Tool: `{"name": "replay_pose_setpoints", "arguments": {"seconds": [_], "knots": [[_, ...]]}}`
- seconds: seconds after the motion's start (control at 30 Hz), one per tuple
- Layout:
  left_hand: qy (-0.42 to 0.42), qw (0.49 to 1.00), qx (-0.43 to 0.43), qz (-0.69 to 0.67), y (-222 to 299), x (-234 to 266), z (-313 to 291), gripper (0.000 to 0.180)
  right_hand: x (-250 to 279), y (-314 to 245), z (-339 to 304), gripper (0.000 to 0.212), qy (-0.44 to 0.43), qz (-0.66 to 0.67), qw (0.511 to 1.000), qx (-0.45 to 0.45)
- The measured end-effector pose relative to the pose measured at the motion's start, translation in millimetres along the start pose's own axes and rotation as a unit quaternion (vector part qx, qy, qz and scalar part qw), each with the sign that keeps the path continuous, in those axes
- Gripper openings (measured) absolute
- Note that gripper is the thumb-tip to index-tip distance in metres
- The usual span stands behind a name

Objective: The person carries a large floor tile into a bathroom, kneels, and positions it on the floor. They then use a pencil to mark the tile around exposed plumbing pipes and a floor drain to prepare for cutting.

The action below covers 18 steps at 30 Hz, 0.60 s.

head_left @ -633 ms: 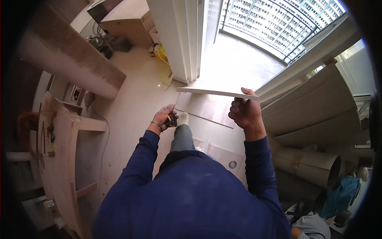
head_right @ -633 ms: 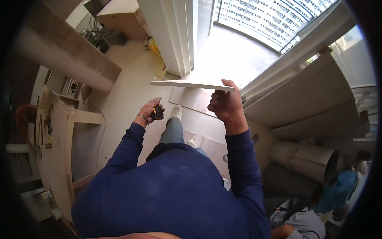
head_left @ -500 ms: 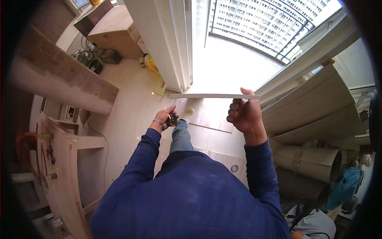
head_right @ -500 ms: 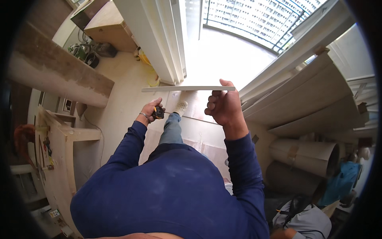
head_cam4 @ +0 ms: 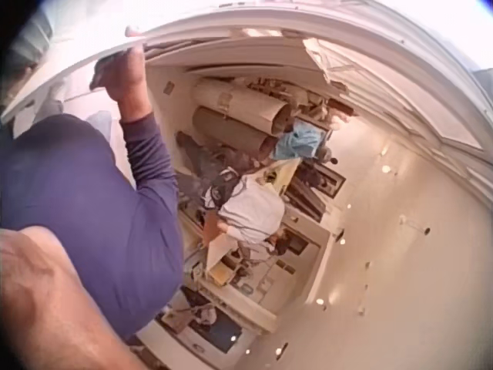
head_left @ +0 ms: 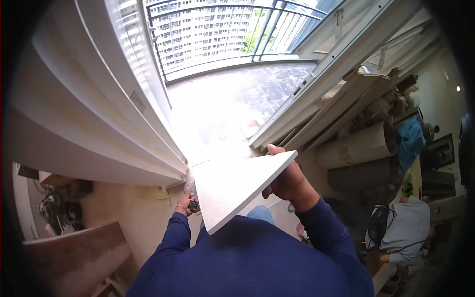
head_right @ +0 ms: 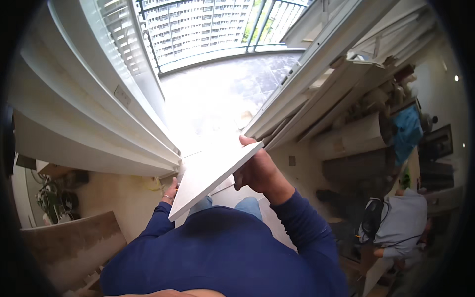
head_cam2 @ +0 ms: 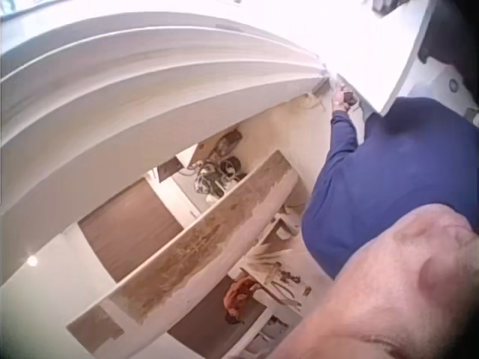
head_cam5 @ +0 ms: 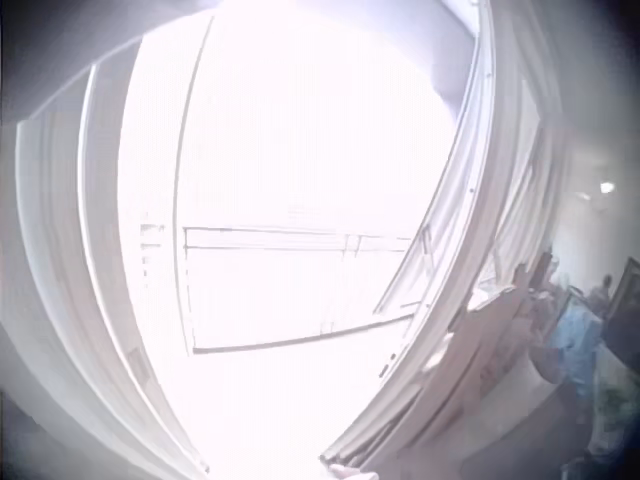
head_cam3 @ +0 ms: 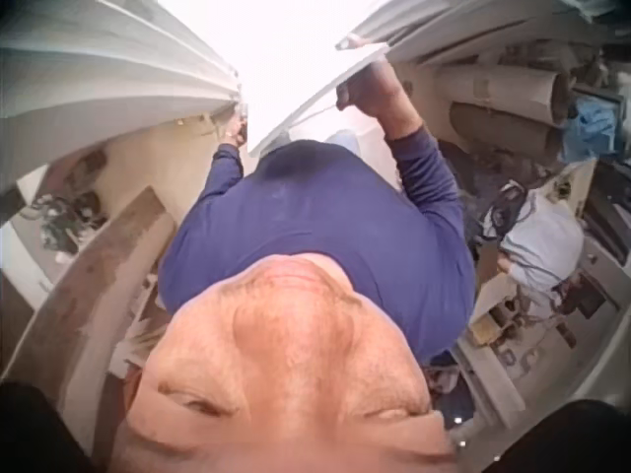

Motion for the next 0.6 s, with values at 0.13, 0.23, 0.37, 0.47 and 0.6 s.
{"name": "replay_pose_setpoints", "arguments": {"seconds": [0.13,0.23,0.37,0.47,0.6], "knots": [[-0.092,0.993,0.074,-0.001,35.9,-13.2,-2.5,0.09,-4.5,2.4,21.2,0.07,0.067,0.008,0.998,-0.004],[-0.11,0.986,0.117,-0.05,53.3,-12.7,15.1,0.092,-39.0,-0.3,24.0,0.065,0.094,-0.013,0.995,-0.021],[-0.181,0.965,0.143,-0.129,76.4,-27.2,3.6,0.034,-45.1,4.8,38.3,0.085,0.096,-0.038,0.994,0.026],[-0.109,0.986,0.074,-0.105,68.5,-10.6,71.8,0.035,-81.2,12.0,14.0,0.096,0.13,-0.144,0.974,0.115],[-0.145,0.981,0.097,-0.079,82.9,-36.9,50.5,0.033,-80.0,49.5,5.6,0.098,0.115,-0.256,0.95,0.138]]}}
Point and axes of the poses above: each hand's wrist, its own z-axis towards the middle knuckle, its own x-axis out of the back of the hand, y = z × x, the point moved 1 cm from there along z, towards the middle knuckle, and after that the axes turned 10 degrees about z, right-handed, at the moved point
